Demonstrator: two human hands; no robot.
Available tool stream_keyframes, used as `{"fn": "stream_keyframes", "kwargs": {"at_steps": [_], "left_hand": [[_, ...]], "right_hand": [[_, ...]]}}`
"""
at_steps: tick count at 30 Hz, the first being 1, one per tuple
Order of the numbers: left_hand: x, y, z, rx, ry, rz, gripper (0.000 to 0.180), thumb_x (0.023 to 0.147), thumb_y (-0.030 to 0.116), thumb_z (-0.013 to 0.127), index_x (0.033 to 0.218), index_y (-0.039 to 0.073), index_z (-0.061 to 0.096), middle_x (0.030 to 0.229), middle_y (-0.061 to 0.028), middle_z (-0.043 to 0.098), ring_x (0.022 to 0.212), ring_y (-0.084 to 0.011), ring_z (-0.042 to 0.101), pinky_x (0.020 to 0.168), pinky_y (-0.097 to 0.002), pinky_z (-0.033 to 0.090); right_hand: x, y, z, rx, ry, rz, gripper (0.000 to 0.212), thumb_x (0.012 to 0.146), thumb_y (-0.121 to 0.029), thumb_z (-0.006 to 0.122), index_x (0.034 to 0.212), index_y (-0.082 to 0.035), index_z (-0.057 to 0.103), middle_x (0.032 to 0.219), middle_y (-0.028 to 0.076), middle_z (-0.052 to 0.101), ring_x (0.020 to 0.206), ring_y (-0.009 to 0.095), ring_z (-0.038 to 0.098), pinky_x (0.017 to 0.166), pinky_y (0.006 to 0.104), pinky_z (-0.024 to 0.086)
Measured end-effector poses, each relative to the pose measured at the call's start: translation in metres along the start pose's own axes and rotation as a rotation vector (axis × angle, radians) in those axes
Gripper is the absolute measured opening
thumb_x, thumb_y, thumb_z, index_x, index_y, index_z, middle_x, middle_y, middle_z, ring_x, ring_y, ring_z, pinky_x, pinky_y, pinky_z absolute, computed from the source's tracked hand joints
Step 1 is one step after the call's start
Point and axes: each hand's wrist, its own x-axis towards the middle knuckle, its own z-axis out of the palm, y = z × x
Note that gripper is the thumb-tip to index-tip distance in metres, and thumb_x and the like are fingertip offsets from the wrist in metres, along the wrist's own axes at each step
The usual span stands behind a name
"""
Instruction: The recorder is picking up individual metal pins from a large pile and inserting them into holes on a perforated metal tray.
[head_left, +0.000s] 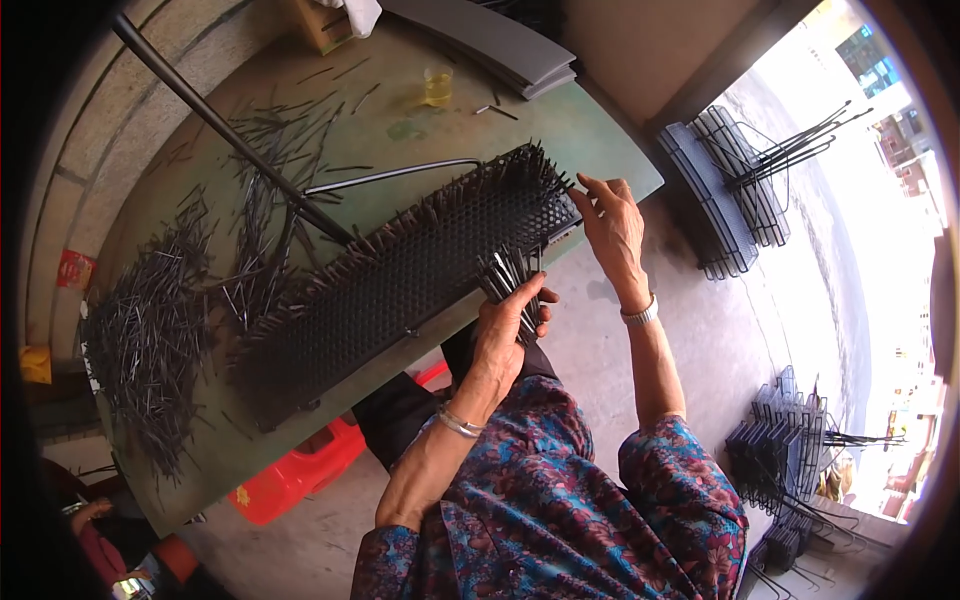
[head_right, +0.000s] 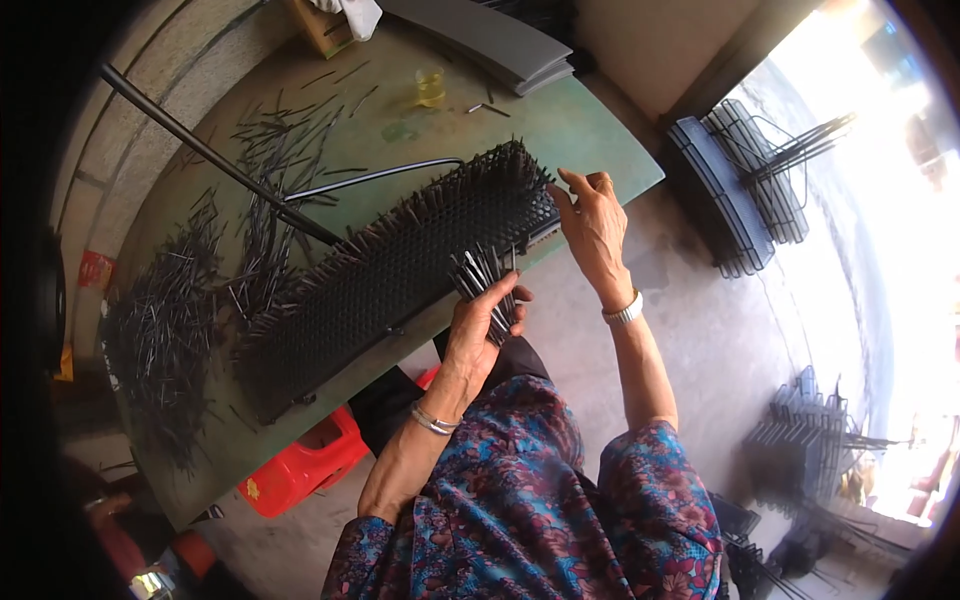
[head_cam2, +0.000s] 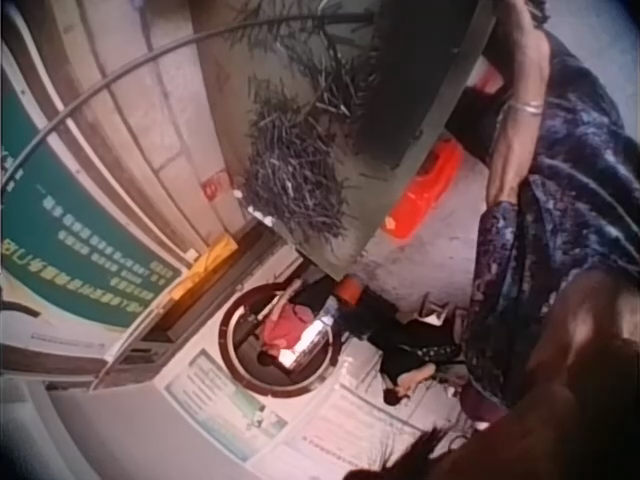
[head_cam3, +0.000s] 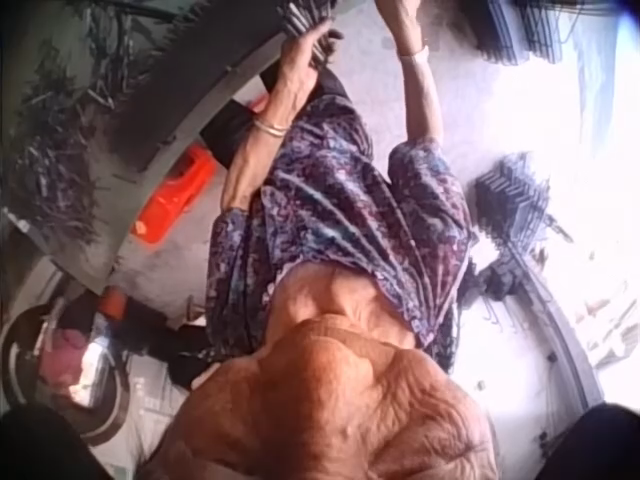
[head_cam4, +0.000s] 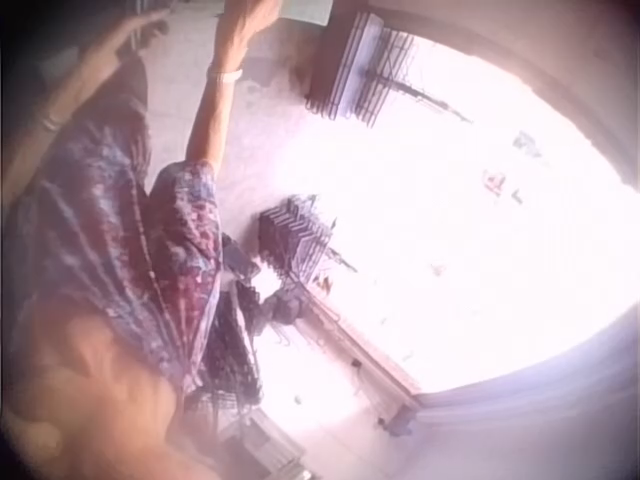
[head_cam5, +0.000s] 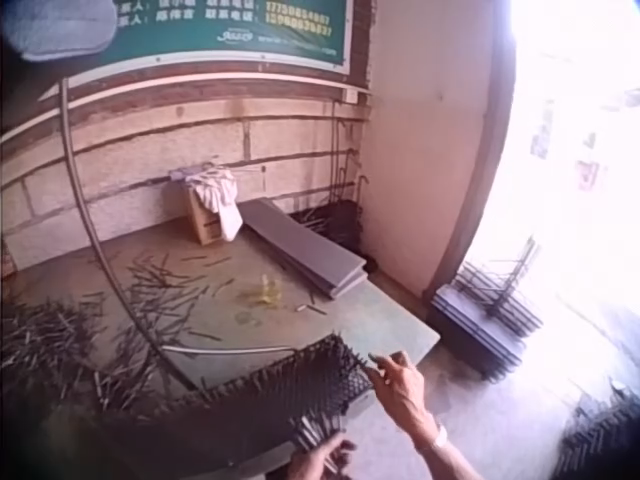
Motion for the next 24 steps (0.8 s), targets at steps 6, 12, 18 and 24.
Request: {"fn": "stream_keyframes", "kwargs": {"at_steps": [6,12,18,24], "left_hand": [[-0.004,0.003,-0.002,0.129,0.007,0.012,0.024,0.084,0.027,0.073,0.096,0.007,0.066,0.079,-0.0067,0.069,0.059,-0.0099,0.057,0.048,-0.0228,0.04],[-0.008,0.007,0.003,0.285,-0.015,-0.017,0.022,0.087,0.026,0.069,0.103,0.01,0.067,0.089,-0.0076,0.073,0.067,-0.0111,0.064,0.049,-0.0224,0.04],[-0.004,0.007,-0.002,0.328,-0.103,-0.005,0.029,0.086,0.032,0.07,0.103,0.009,0.067,0.093,-0.006,0.073,0.075,-0.0132,0.069,0.053,-0.0235,0.038],[0.012,0.009,-0.009,0.121,-0.045,-0.014,0.034,0.088,0.033,0.069,0.112,0.011,0.061,0.105,-0.012,0.071,0.084,-0.0235,0.071,0.06,-0.0305,0.052]], "right_hand": [[-0.02,-0.025,-0.025,0.355,-0.55,-0.005,0.023,0.09,-0.021,0.065,0.102,-0.001,0.07,0.085,0.013,0.066,0.075,0.021,0.062,0.067,0.0333,0.049],[-0.02,-0.025,-0.029,0.513,-0.718,0.224,0.019,0.09,-0.015,0.062,0.096,0.002,0.068,0.075,0.005,0.064,0.068,0.01,0.059,0.061,0.0277,0.049],[-0.022,-0.02,-0.03,0.63,-0.723,0.273,0.016,0.092,-0.013,0.062,0.094,0.003,0.063,0.076,0.003,0.063,0.067,0.009,0.058,0.061,0.0253,0.048],[-0.006,-0.021,-0.04,0.547,-0.172,0.168,0.007,0.092,-0.004,0.058,0.093,0.003,0.059,0.079,0.009,0.068,0.071,0.014,0.068,0.064,0.0254,0.054]]}}
